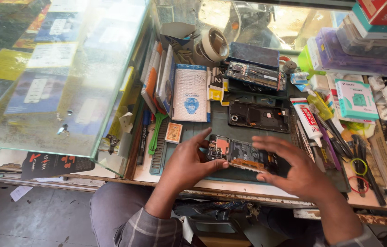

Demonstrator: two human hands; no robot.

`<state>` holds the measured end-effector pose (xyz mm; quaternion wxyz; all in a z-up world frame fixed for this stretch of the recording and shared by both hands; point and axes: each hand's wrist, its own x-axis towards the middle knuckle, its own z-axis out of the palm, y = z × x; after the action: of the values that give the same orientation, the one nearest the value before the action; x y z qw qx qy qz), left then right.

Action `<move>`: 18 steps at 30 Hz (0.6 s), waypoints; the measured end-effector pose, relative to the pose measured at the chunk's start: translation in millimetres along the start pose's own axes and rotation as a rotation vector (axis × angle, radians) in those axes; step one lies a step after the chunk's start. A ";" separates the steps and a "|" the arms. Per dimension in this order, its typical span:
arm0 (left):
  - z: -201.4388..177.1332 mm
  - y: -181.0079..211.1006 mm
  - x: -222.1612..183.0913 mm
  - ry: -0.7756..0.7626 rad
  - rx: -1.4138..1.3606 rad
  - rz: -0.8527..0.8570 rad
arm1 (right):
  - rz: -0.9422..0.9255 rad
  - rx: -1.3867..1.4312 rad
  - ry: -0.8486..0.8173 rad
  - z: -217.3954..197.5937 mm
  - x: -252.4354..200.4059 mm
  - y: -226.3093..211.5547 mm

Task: The person cleans the edges of a smartphone with a wipe, then uses a metal prying tool to separate the back cover. They carefully pry around the perimeter, detach the cover, and set it aside, exposing the internal components.

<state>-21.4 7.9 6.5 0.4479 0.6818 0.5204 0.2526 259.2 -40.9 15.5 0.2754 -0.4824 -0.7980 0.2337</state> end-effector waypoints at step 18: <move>2.9 1.7 0.1 0.087 0.207 0.245 | 0.211 -0.135 0.122 -14.5 -3.1 9.0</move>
<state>-18.1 6.9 6.6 0.3182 0.7711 0.4753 0.2798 275.8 -38.3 19.8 0.2643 -0.5946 -0.7384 0.1772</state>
